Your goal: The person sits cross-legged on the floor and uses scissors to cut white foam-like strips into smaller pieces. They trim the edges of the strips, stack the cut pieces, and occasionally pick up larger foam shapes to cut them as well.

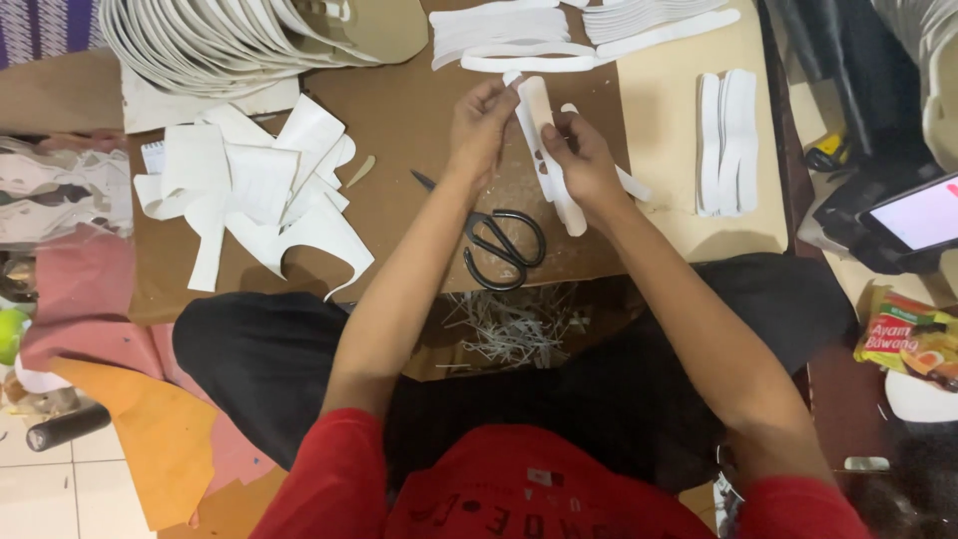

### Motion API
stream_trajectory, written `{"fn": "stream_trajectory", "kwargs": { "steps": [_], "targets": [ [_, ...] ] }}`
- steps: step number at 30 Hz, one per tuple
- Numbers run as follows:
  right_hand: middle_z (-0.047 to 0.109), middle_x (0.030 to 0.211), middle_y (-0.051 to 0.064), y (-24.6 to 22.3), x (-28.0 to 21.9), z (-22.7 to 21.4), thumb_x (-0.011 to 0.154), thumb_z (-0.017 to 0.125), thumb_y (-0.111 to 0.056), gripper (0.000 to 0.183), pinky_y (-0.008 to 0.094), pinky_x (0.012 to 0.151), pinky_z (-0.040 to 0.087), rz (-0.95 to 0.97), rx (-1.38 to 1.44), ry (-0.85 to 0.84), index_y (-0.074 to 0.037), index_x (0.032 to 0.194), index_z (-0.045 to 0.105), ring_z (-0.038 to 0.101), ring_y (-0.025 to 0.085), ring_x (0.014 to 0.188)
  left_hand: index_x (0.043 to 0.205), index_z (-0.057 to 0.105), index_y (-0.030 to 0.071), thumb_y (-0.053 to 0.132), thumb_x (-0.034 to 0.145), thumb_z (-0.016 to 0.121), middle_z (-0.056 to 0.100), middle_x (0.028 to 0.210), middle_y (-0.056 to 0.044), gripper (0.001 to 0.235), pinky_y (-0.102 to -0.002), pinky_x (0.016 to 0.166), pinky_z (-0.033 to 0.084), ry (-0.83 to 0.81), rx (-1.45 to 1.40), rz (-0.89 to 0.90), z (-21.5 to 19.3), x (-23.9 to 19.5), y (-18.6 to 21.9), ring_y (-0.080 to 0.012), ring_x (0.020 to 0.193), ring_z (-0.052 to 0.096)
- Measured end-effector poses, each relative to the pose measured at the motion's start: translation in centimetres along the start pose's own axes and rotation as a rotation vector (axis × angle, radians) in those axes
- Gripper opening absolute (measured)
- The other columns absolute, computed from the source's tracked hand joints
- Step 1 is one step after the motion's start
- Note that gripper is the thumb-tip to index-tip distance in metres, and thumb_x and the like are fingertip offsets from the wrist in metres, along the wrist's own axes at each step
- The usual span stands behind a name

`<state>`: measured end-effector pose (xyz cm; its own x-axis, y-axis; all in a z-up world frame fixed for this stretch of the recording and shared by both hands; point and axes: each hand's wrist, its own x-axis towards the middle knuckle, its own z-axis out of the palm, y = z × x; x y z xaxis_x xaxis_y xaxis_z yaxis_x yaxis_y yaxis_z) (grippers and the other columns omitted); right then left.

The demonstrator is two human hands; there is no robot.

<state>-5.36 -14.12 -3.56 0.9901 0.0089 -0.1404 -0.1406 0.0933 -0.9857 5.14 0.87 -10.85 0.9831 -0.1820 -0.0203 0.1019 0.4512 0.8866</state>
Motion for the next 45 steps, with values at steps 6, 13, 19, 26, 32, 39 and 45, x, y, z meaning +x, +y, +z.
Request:
{"fn": "stream_trajectory", "kwargs": {
  "steps": [6, 13, 19, 26, 32, 39, 45],
  "targets": [
    [0.057, 0.122, 0.013, 0.8, 0.1, 1.0, 0.102, 0.060, -0.009, 0.041, 0.030, 0.087, 0.052, -0.212, 0.019, 0.058, -0.004, 0.140, 0.044, 0.057, 0.017, 0.103, 0.139, 0.054, 0.000, 0.014, 0.110, 0.040, 0.067, 0.129, -0.022, 0.035, -0.034, 0.098, 0.056, -0.148, -0.316, -0.146, 2.6, -3.3, 2.7, -0.0237, 0.113, 0.067],
    [0.065, 0.098, 0.006, 2.4, 0.5, 1.5, 0.095, 0.071, -0.009, 0.023, 0.025, 0.080, 0.051, -0.251, -0.088, 0.200, -0.001, 0.114, 0.061, 0.060, 0.011, 0.088, 0.130, 0.058, -0.005, 0.013, 0.098, 0.066, 0.068, 0.100, -0.012, 0.037, -0.020, 0.068, 0.047, 0.017, -0.088, -0.017, 4.9, -5.7, 2.9, -0.0091, 0.080, 0.059],
    [0.060, 0.106, 0.011, 1.7, 0.5, 1.9, 0.101, 0.065, -0.019, 0.044, 0.028, 0.075, 0.049, -0.308, -0.133, 0.103, 0.003, 0.129, 0.038, 0.055, 0.014, 0.084, 0.130, 0.052, -0.008, 0.012, 0.101, 0.061, 0.063, 0.107, -0.014, 0.036, -0.032, 0.087, 0.055, 0.068, -0.268, 0.019, 5.2, -6.0, 4.0, -0.0196, 0.095, 0.064],
    [0.055, 0.066, 0.002, -1.9, -0.2, 1.5, 0.108, 0.047, -0.038, 0.037, 0.025, 0.054, 0.046, 0.029, -0.248, -0.098, -0.005, 0.094, 0.059, 0.052, 0.011, 0.055, 0.139, 0.055, 0.002, 0.031, 0.099, 0.061, 0.062, 0.121, -0.014, 0.050, -0.031, 0.074, 0.055, 0.045, -0.125, -0.076, 5.5, -7.6, 6.1, -0.0176, 0.095, 0.060],
    [0.071, 0.114, 0.030, -7.1, -0.5, -0.6, 0.098, 0.020, -0.080, 0.100, 0.058, 0.107, 0.043, 0.173, -0.817, -0.277, 0.002, 0.118, 0.072, 0.061, 0.049, 0.121, 0.121, 0.055, 0.005, 0.035, 0.102, 0.064, 0.067, 0.093, -0.005, 0.037, -0.030, 0.072, 0.062, 0.164, -0.255, -0.085, 4.2, -5.3, 1.9, -0.0176, 0.080, 0.073],
    [0.068, 0.115, 0.019, 1.4, 11.5, -15.4, 0.091, 0.073, 0.000, 0.027, 0.047, 0.092, 0.048, -0.596, -1.293, 0.091, 0.004, 0.117, 0.070, 0.061, 0.039, 0.107, 0.113, 0.055, 0.004, 0.024, 0.105, 0.056, 0.059, 0.086, -0.006, 0.022, -0.030, 0.066, 0.052, -0.013, -0.486, -0.196, 4.0, -6.4, 4.6, -0.0150, 0.072, 0.058],
    [0.071, 0.129, 0.007, 4.1, 13.4, -16.7, 0.093, 0.066, 0.000, 0.034, 0.040, 0.098, 0.045, -0.663, -1.460, 0.142, -0.007, 0.126, 0.072, 0.061, 0.030, 0.117, 0.121, 0.052, -0.001, 0.021, 0.108, 0.051, 0.055, 0.086, -0.007, 0.026, -0.031, 0.068, 0.051, -0.042, -0.510, -0.223, 3.3, -6.6, 3.8, -0.0171, 0.073, 0.056]
  ]
}}
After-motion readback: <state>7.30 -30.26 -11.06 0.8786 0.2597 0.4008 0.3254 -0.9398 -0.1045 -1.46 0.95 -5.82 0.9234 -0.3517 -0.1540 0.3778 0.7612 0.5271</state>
